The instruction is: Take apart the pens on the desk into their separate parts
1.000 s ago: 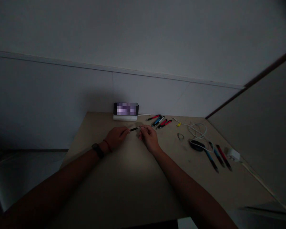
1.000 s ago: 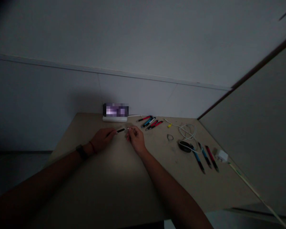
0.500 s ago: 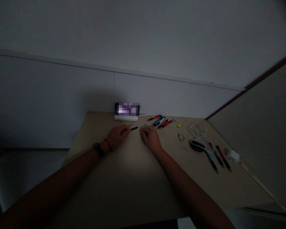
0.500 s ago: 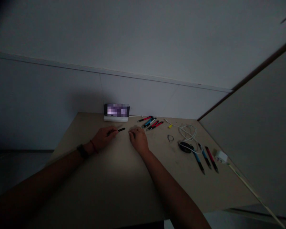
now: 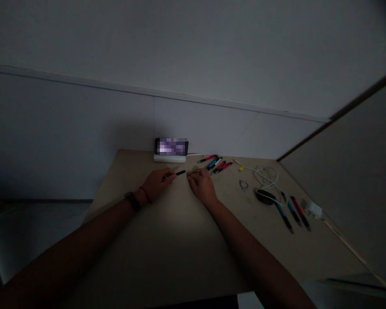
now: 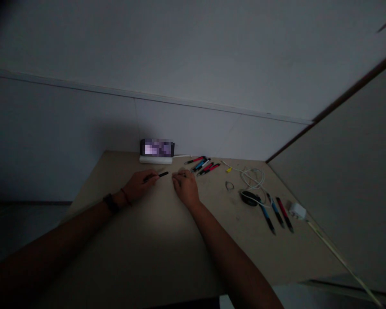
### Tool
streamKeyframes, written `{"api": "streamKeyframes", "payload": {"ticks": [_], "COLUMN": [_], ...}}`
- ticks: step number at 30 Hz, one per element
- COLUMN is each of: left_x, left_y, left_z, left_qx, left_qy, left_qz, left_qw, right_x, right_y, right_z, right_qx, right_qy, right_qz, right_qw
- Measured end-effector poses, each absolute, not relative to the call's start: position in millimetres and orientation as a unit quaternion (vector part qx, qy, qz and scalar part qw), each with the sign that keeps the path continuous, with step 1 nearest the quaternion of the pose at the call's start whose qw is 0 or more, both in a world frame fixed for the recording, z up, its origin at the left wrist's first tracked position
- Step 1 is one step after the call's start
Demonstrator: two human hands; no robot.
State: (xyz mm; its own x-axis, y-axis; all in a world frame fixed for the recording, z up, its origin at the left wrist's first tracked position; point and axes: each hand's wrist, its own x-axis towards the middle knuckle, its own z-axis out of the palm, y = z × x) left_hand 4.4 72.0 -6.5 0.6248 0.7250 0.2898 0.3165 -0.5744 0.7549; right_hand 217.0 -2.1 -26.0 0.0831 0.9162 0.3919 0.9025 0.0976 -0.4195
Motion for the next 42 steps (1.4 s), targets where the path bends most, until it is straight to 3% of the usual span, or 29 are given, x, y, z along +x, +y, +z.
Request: {"api": "streamKeyframes", "payload": {"ticks": [10, 20, 35, 42], "left_x": [5, 4, 5, 7], "left_y": [71, 72, 60, 60], "left_z": [-5, -4, 3, -6], "left_qx": [0.833, 0.816, 0.878, 0.879], "left_qy": [0.314, 0.312, 0.221, 0.213], "left_qz": [0.299, 0.323, 0.268, 0.255], "left_qw": [0.345, 0.363, 0.329, 0.342], "right_x": [217, 206, 180, 183], "right_y": [-1, -5, -19, -15], "right_z": [-29, -12, -8, -13], "right_qx": [-0.680, -0.619, -0.545, -0.539], "right_qy": [-0.662, -0.628, -0.617, -0.584], "right_qz": [0.016, 0.032, 0.324, 0.342], "right_qw": [0.316, 0.470, 0.465, 0.502]}}
